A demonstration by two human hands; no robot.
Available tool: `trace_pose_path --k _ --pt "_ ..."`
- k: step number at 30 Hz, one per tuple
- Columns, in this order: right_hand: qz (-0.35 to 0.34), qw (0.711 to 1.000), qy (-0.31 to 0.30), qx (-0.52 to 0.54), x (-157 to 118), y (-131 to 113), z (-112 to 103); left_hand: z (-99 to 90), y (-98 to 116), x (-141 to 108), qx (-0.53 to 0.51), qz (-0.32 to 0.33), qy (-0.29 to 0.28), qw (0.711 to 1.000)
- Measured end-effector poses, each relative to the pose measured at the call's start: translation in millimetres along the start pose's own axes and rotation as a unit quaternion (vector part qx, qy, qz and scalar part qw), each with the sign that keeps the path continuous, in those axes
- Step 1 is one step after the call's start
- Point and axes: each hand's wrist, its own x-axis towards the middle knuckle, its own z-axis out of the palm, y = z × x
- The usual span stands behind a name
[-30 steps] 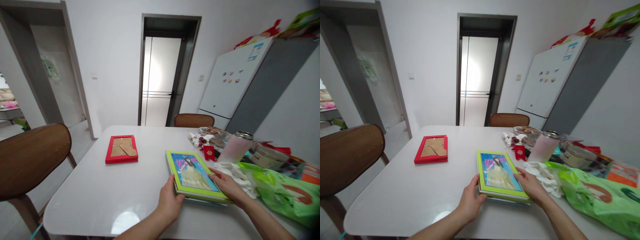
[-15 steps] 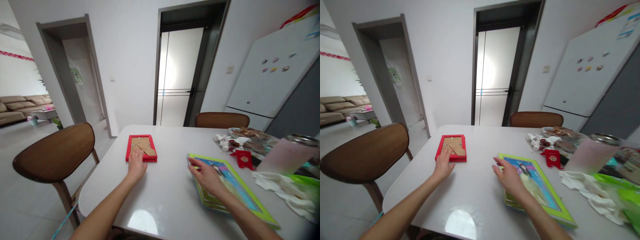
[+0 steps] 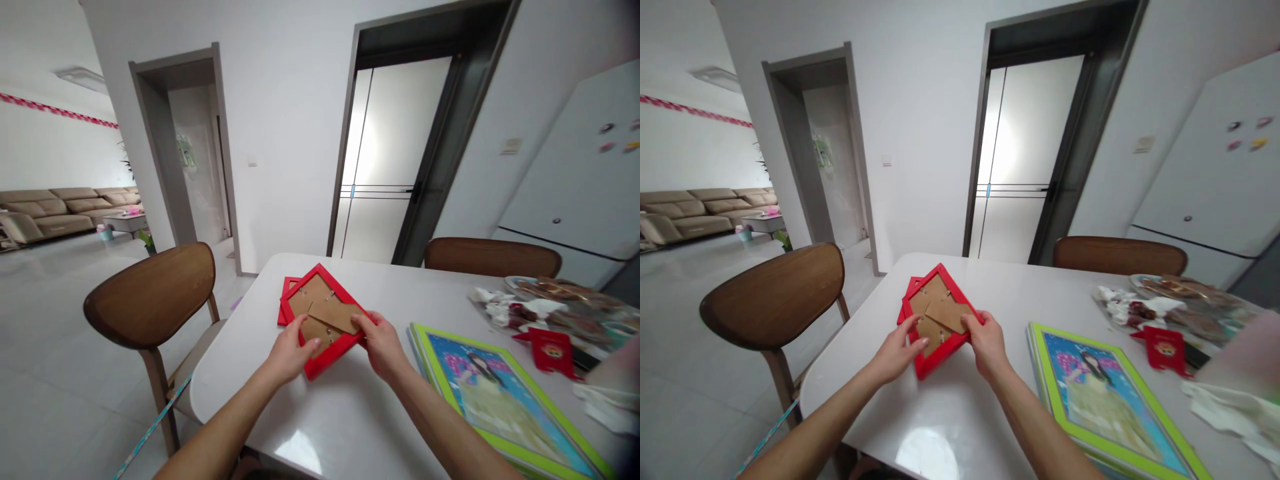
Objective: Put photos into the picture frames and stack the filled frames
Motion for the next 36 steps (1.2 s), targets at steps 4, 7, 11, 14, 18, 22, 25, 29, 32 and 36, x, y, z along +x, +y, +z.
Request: trace_pose_path --k 4,7,11,14,18,22,25,29,32,36 --pt "-0.195 0.975 -0.024 -0.102 -65 -32 -29 -5.1 30 -22 -0.177 -0.006 -0.016 0.984" --pt "-0.428 0.871 -0.097 -0.222 -112 -23 -37 -5.9 42 -43 -0.379 -0.041 -0.051 0.923" --pt "-0.551 0.772 -0.135 -0.288 -146 23 -20 -0.8 20 -61 -0.352 -0.054 -0.064 0.932" --pt "-0.528 0.766 -0.156 -0.331 -154 52 2 3.4 -10 -61 -0.147 -0.055 -0.029 0.987" --pt "-0.459 0.778 -0.202 -0.378 -155 64 24 3.9 -35 -54 -0.002 -0.072 0.010 0.997" --pt "-0.406 0.798 -0.237 -0.376 -150 54 26 3.3 -40 -51 0.075 -0.069 0.027 0.994" --pt "-0.390 0.801 -0.273 -0.362 -139 44 5 1.2 -40 -56 0.100 -0.058 0.025 0.993" --pt "-0.415 0.776 -0.272 -0.389 -128 46 -28 -2.8 -39 -80 0.096 -0.039 -0.007 0.995" --pt "-0.436 0.763 -0.251 -0.406 -131 58 -31 -2.0 -36 -108 0.070 -0.024 -0.022 0.997" --pt "-0.443 0.779 -0.211 -0.391 -140 61 -19 -0.6 -38 -143 -0.053 -0.055 0.022 0.997"
